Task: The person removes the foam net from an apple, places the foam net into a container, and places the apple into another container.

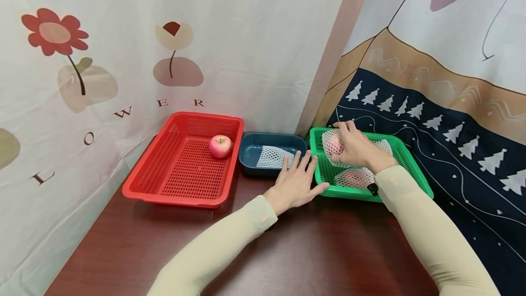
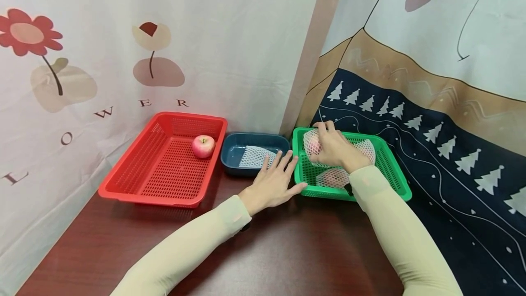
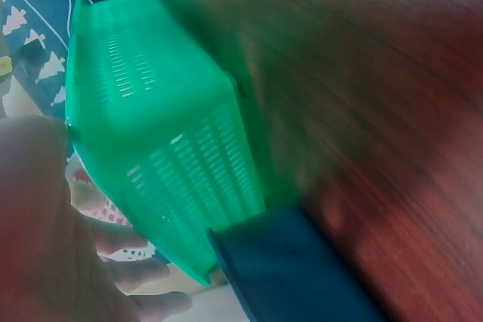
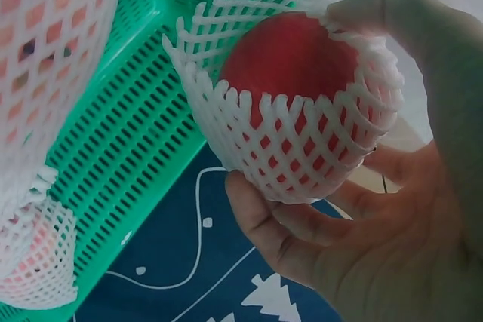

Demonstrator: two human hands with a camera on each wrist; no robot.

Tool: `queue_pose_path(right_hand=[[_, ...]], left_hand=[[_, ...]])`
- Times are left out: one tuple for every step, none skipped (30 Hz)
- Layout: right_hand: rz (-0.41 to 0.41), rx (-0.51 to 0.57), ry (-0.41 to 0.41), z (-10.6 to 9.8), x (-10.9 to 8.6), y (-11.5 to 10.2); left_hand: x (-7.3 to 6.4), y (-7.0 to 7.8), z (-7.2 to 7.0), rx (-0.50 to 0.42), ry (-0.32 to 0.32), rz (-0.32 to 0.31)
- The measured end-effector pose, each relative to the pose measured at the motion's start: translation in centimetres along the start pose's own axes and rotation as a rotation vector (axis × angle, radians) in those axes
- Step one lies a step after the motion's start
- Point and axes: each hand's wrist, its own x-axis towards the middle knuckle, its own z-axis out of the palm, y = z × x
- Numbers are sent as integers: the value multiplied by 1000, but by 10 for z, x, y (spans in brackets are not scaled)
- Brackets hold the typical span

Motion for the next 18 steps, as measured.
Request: queue_pose_path(right_hand=[[-3, -6, 6, 0, -1, -1], [-7, -8, 12, 1, -1, -2], [-8, -11, 17, 2, -1, -2], [-10, -13, 23, 2, -1, -2], [-13, -15, 30, 3, -1, -2], [-16, -15, 35, 4, -2, -1], [-16, -12, 38, 4, -2, -1], [-16, -5, 40, 5, -3, -2], [-18, -1, 42, 5, -3, -2], [-19, 5, 42, 5, -4, -3], [-21, 11, 41, 5, -5, -4], [-23, 13, 40, 5, -6, -5], [-23, 16, 40, 5, -6, -6], [-26, 16, 42, 6, -7, -7], [-29, 16, 44, 6, -8, -8], [-31, 15, 46, 6, -8, -9], [-36, 14, 48, 6, -8, -11], [-39, 13, 49, 6, -9, -12]], left_hand=[[-1, -1, -1, 5, 4, -1], [-3, -2, -2, 11, 9, -2], [-4, -3, -3, 18, 14, -2], [-5, -4, -4, 26, 19, -1], [-7, -5, -5, 34, 24, -1], [-8, -6, -5, 40, 29, -1], [-9, -7, -6, 46, 34, -2], [-10, -8, -7, 50, 38, -3], [-11, -8, -8, 53, 40, -5], [-13, -9, -9, 56, 40, -6], [-14, -10, -10, 59, 40, -7], [-15, -10, -11, 60, 37, -8], [-16, -11, -12, 61, 35, -7], [-18, -11, -14, 62, 32, -6], [-19, -12, -15, 64, 31, -5], [-20, -12, -17, 67, 31, -2], [-22, -12, -18, 70, 33, 1], [-23, -13, -19, 76, 35, 1]])
